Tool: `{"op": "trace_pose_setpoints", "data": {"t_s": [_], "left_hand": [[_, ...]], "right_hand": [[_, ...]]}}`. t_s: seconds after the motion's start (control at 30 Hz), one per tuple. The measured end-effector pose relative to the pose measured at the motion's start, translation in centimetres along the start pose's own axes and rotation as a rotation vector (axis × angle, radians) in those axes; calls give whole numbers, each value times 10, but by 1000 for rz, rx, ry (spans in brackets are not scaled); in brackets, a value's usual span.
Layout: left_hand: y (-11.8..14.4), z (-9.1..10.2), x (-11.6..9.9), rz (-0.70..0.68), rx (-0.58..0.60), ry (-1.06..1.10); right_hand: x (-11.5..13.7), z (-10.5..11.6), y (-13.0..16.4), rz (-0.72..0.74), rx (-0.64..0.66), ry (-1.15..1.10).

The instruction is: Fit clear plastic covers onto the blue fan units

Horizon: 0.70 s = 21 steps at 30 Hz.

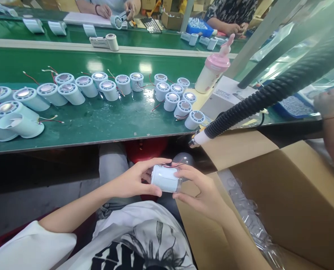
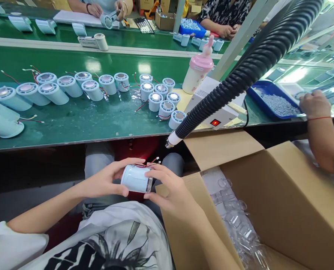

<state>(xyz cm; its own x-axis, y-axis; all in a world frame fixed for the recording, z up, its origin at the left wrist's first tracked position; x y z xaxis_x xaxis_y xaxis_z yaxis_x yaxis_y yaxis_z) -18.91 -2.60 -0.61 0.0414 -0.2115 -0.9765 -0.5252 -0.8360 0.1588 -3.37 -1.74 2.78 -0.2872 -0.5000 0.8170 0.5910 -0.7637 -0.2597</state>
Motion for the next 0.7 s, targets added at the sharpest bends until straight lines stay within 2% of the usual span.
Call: {"op": "trace_pose_setpoints", "data": {"t_s": [0.13, 0.3, 0.7], "left_hand": [[1, 0, -15, -116, 34, -140], [3, 1, -20, -216, 36, -286], [6, 0, -22, -274, 52, -431]], "right_hand": [[-5, 1, 1, -97, 8, -98], [-9, -2, 2, -237, 50, -268], [-14, -5, 2, -407, 84, -543]]}}
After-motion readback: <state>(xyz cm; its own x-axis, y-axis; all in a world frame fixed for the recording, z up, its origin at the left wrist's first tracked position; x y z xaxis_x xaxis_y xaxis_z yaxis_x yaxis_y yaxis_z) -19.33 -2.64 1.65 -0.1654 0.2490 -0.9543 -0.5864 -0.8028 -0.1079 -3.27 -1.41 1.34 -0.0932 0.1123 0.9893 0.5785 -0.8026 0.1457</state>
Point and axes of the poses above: each hand's wrist, its own y-axis away from the middle knuckle, its own z-axis out of the back of the hand, x = y × z, the point moved 7 cm from there along -y, towards the middle knuckle, and after that the axes turned 1 degree about -z, right-handed, at the moved point
